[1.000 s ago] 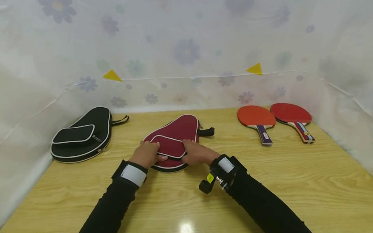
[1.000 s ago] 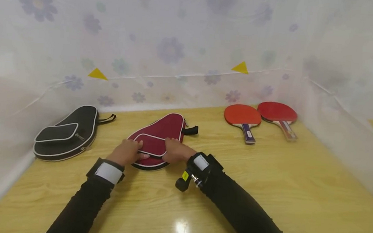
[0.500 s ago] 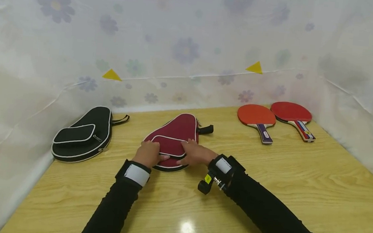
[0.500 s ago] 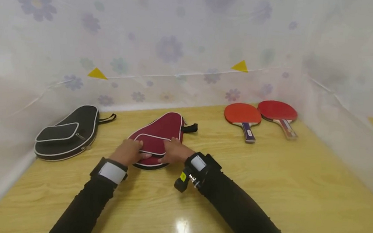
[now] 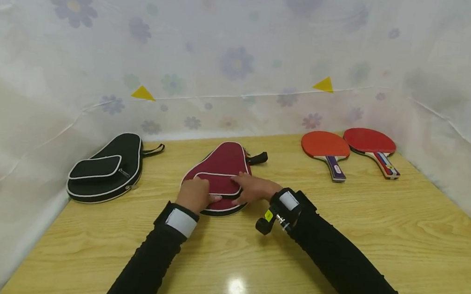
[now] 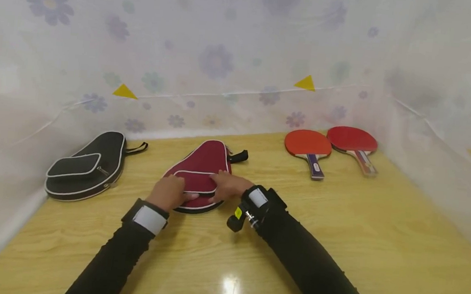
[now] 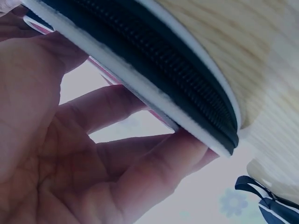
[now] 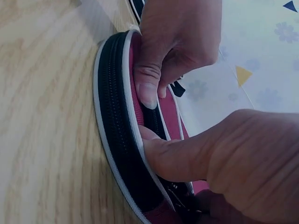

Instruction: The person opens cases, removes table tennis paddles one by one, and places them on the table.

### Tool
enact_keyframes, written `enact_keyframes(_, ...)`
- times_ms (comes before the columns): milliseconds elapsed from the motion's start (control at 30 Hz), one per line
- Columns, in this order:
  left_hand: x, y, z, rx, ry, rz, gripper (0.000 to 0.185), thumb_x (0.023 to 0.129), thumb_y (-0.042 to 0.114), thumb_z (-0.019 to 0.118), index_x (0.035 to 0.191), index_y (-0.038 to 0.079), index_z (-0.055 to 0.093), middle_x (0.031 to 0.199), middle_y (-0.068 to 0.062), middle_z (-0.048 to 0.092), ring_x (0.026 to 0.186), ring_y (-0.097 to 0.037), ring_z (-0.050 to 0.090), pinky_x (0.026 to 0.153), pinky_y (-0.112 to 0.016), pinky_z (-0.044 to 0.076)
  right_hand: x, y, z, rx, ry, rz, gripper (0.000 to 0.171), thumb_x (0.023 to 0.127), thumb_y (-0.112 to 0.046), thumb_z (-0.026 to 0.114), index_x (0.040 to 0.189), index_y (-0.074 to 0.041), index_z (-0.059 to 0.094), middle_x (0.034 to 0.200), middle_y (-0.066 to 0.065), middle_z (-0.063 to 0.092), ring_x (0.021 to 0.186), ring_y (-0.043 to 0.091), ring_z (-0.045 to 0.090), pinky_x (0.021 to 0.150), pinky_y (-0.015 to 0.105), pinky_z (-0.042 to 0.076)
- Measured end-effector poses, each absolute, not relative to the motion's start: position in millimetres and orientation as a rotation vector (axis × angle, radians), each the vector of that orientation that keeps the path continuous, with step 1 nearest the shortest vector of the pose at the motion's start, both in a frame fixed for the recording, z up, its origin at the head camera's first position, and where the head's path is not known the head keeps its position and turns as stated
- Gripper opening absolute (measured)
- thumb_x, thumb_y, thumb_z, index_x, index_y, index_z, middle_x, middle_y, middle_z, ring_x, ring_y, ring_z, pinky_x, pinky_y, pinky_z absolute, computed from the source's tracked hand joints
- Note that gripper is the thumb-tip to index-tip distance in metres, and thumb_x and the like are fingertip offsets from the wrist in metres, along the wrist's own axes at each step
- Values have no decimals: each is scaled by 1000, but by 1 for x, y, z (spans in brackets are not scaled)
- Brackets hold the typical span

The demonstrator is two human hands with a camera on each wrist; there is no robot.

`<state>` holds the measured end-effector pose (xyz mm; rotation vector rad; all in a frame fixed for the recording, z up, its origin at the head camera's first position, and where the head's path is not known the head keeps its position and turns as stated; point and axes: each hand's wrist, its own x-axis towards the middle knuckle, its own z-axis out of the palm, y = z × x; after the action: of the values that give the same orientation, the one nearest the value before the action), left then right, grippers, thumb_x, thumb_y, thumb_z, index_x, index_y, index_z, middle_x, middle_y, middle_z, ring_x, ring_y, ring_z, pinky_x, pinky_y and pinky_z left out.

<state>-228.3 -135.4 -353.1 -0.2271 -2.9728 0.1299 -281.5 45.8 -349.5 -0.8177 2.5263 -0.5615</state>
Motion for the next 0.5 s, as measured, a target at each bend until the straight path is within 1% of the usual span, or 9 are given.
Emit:
enact_keyframes(133,-228,-129,-352,-183,-2970,132,55,82,53,78,96,0,79,84,-17,72,75,-31,72,67,-45,59,-286,50,-348,-862,2506,-555,77,96,-24,70,157,0,30,164,26,15,154,34,12,123,44,16)
enact_keyframes(300,-226,-123,-352,-153,-2961,94,53,81,52,80,92,0,79,83,-17,72,74,-29,72,65,-44,59,-291,55,-347,-889,2485,-526,77,96,-22,69,157,-1,29,165,26,13,153,35,12,122,44,16)
enact_keyframes(500,-222,-116,-350,-112,-2947,96,53,80,52,80,91,0,79,84,-18,72,74,-28,72,64,-43,59,-293,58,-347,-928,2476,-508,74,96,-19,69,157,-3,31,164,25,15,153,36,15,122,43,19)
